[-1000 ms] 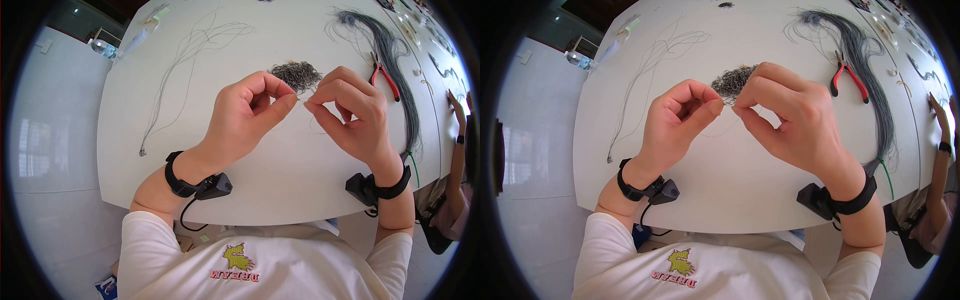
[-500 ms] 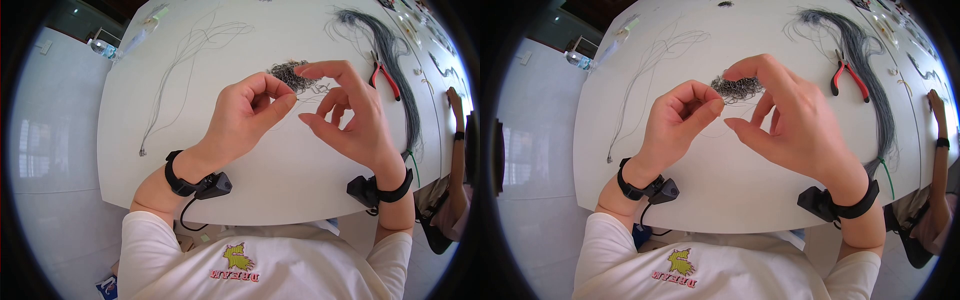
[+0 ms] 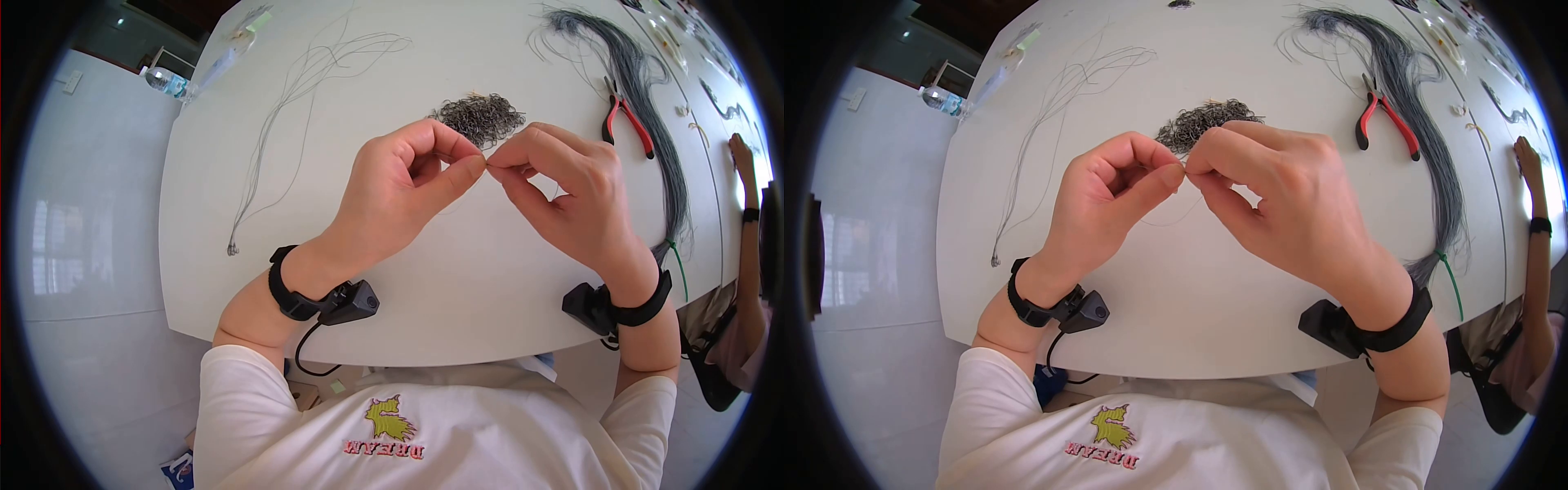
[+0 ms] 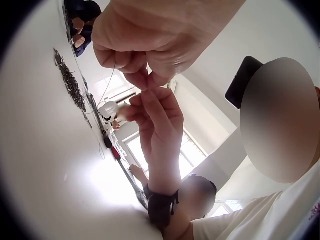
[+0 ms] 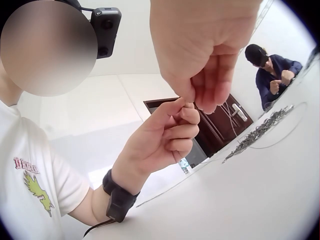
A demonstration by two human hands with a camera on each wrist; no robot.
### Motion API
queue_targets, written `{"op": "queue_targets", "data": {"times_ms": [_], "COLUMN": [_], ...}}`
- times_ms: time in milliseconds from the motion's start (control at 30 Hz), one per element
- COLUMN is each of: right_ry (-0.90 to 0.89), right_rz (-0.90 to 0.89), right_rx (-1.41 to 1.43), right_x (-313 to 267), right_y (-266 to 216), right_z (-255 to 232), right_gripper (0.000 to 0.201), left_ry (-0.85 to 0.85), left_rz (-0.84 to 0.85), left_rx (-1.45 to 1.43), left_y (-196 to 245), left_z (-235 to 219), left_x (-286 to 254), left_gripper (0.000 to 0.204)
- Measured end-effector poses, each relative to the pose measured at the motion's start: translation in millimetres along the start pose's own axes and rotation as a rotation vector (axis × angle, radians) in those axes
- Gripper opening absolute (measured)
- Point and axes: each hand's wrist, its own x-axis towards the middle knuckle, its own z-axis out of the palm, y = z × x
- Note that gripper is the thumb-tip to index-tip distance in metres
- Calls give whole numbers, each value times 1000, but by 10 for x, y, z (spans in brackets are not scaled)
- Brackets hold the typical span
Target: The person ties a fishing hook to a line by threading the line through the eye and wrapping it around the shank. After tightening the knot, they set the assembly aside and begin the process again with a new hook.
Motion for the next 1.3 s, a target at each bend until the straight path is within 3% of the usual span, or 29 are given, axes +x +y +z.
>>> {"op": "queue_targets", "data": {"times_ms": [433, 500, 600, 700, 800, 933, 1000, 1100, 1300], "right_ry": [-53, -101, -179, -170, -132, -120, -71, -33, 31], "right_rz": [-6, 89, 188, 293, 316, 261, 422, 527, 566], "right_rx": [-33, 60, 184, 353, 437, 475, 689, 778, 737], "right_x": [-8, 5, 41, 67, 85, 55, 46, 40, 7], "right_y": [42, 32, 53, 90, 132, 184, 139, 83, -30], "right_z": [-16, -37, -157, -247, -250, -144, -76, -13, 71], "right_gripper": [13, 18, 28, 23, 13, 10, 9, 8, 10], "left_ry": [-59, -60, -32, -6, 13, 97, 99, 114, 164], "left_rz": [-65, -70, -42, 4, 32, 204, 239, 284, 364], "left_rx": [-47, -74, -55, -87, -70, -33, -20, -23, -12], "left_y": [-50, -47, -30, -7, 38, 33, 40, 61, 65], "left_z": [-25, -25, -29, -48, -42, -17, -23, -18, -17], "left_x": [38, 43, 36, 28, 3, -19, -30, -35, -42], "left_gripper": [11, 11, 11, 11, 10, 12, 10, 9, 8]}}
